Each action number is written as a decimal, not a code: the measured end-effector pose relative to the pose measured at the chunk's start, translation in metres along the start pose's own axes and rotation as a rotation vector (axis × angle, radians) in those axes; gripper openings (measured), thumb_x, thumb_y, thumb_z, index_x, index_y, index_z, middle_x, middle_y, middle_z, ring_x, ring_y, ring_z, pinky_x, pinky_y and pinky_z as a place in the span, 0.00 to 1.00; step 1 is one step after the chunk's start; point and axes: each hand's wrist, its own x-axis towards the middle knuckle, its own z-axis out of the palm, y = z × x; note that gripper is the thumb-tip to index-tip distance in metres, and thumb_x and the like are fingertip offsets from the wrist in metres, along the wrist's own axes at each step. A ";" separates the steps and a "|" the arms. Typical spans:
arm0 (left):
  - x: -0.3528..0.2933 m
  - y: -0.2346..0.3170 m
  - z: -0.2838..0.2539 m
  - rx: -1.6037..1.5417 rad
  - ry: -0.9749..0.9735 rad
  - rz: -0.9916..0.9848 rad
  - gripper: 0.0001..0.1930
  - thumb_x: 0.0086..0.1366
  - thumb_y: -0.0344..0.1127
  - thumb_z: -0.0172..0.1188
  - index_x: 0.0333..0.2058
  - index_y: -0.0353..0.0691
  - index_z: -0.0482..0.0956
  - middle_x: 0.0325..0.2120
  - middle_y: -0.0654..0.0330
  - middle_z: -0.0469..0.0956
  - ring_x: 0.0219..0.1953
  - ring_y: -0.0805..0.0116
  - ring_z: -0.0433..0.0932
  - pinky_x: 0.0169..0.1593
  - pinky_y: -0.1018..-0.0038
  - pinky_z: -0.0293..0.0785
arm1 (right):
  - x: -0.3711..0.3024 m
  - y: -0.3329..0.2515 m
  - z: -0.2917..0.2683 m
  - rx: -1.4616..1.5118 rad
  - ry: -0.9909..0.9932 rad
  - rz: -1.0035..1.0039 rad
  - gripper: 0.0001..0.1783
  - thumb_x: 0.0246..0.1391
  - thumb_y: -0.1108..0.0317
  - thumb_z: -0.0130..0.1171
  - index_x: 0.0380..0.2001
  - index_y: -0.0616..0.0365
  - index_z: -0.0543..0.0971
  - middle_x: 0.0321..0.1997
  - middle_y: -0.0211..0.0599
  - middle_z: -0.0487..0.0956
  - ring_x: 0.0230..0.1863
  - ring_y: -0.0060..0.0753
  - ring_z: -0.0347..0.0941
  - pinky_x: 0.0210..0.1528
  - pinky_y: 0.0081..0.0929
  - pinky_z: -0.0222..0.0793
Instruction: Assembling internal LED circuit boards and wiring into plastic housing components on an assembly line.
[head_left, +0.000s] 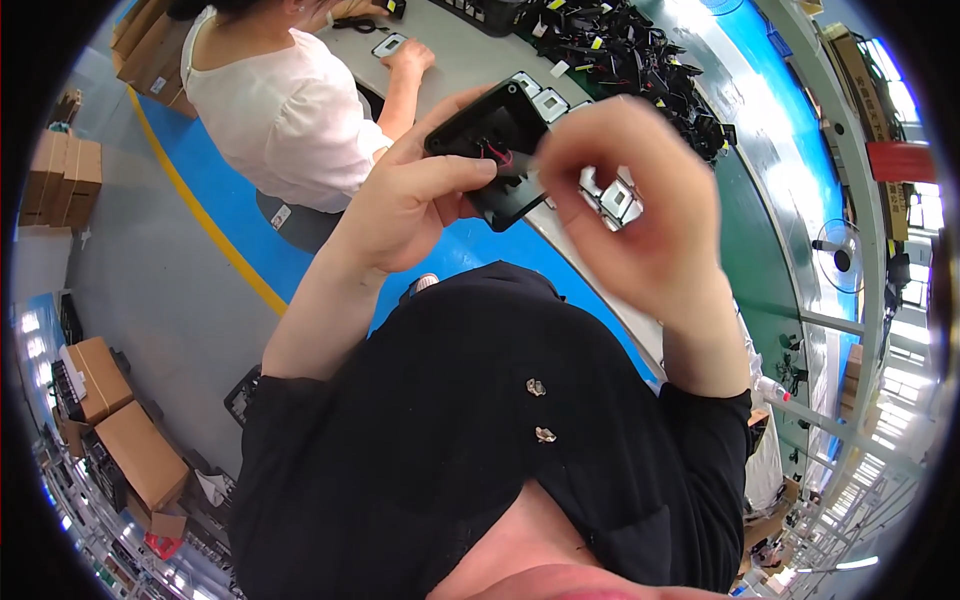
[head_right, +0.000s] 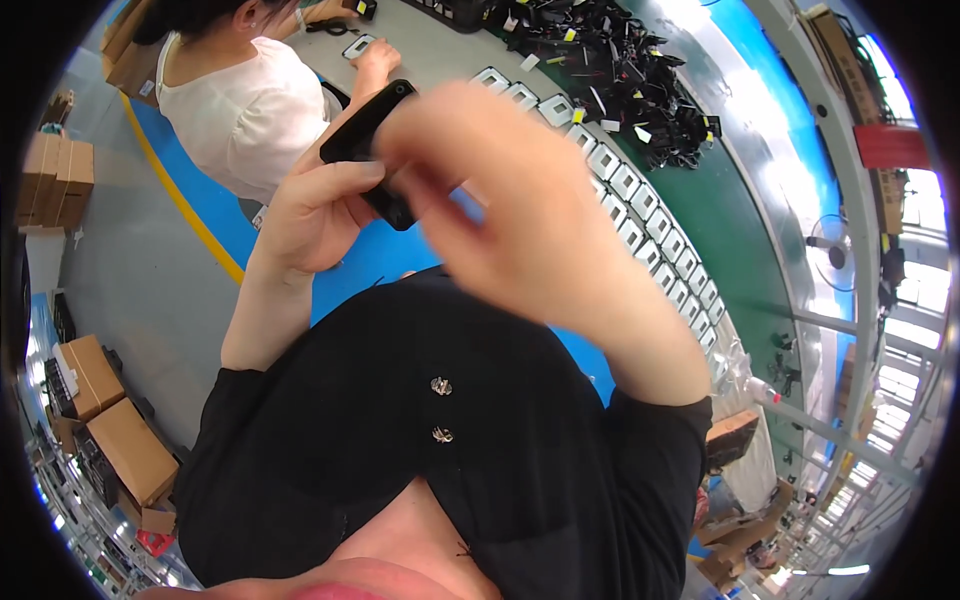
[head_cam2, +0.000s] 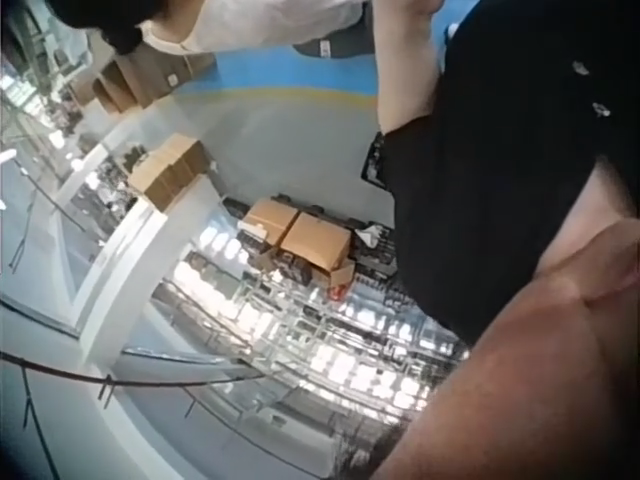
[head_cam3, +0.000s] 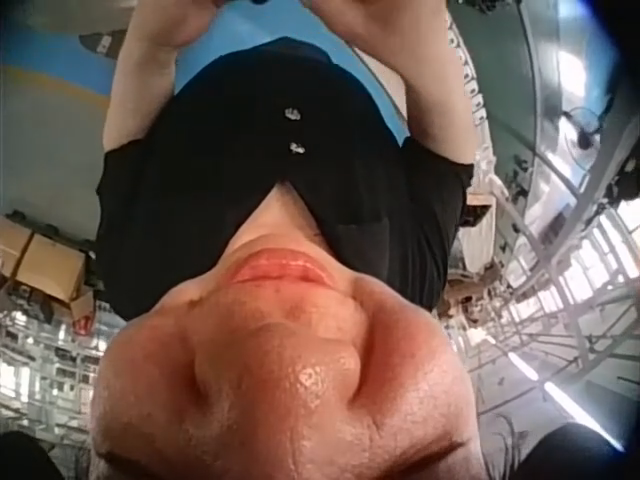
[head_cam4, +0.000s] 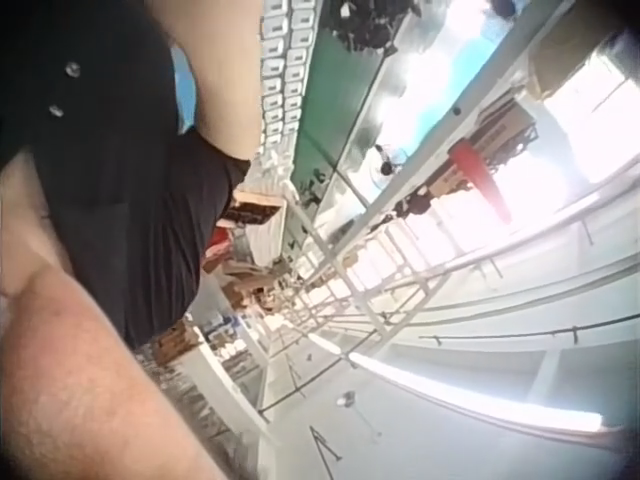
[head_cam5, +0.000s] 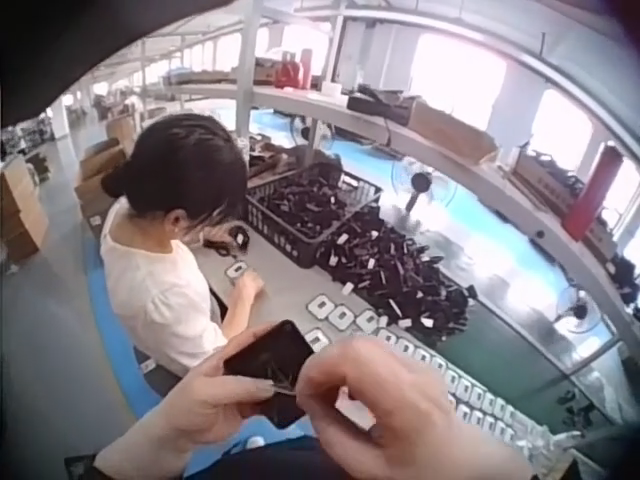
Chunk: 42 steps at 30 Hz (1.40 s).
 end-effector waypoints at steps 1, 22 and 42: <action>0.000 0.001 0.002 0.016 0.021 0.022 0.27 0.55 0.25 0.52 0.56 0.38 0.61 0.40 0.60 0.73 0.40 0.72 0.73 0.38 0.76 0.71 | -0.005 0.004 -0.002 0.221 0.074 0.249 0.17 0.42 0.84 0.54 0.39 0.59 0.70 0.33 0.30 0.72 0.29 0.17 0.67 0.30 0.14 0.62; 0.014 0.005 0.010 0.256 0.279 0.366 0.15 0.60 0.26 0.54 0.46 0.35 0.68 0.33 0.64 0.73 0.35 0.80 0.72 0.40 0.83 0.69 | 0.009 0.015 -0.015 -0.379 -0.081 -0.143 0.16 0.35 0.76 0.63 0.33 0.55 0.77 0.32 0.33 0.74 0.33 0.36 0.72 0.34 0.28 0.69; -0.027 0.002 0.025 0.299 -0.010 0.486 0.31 0.51 0.24 0.48 0.56 0.29 0.54 0.45 0.57 0.66 0.46 0.75 0.67 0.49 0.78 0.65 | 0.000 -0.016 0.013 -0.378 0.135 -0.207 0.19 0.30 0.78 0.65 0.33 0.57 0.82 0.34 0.38 0.77 0.34 0.34 0.74 0.36 0.25 0.69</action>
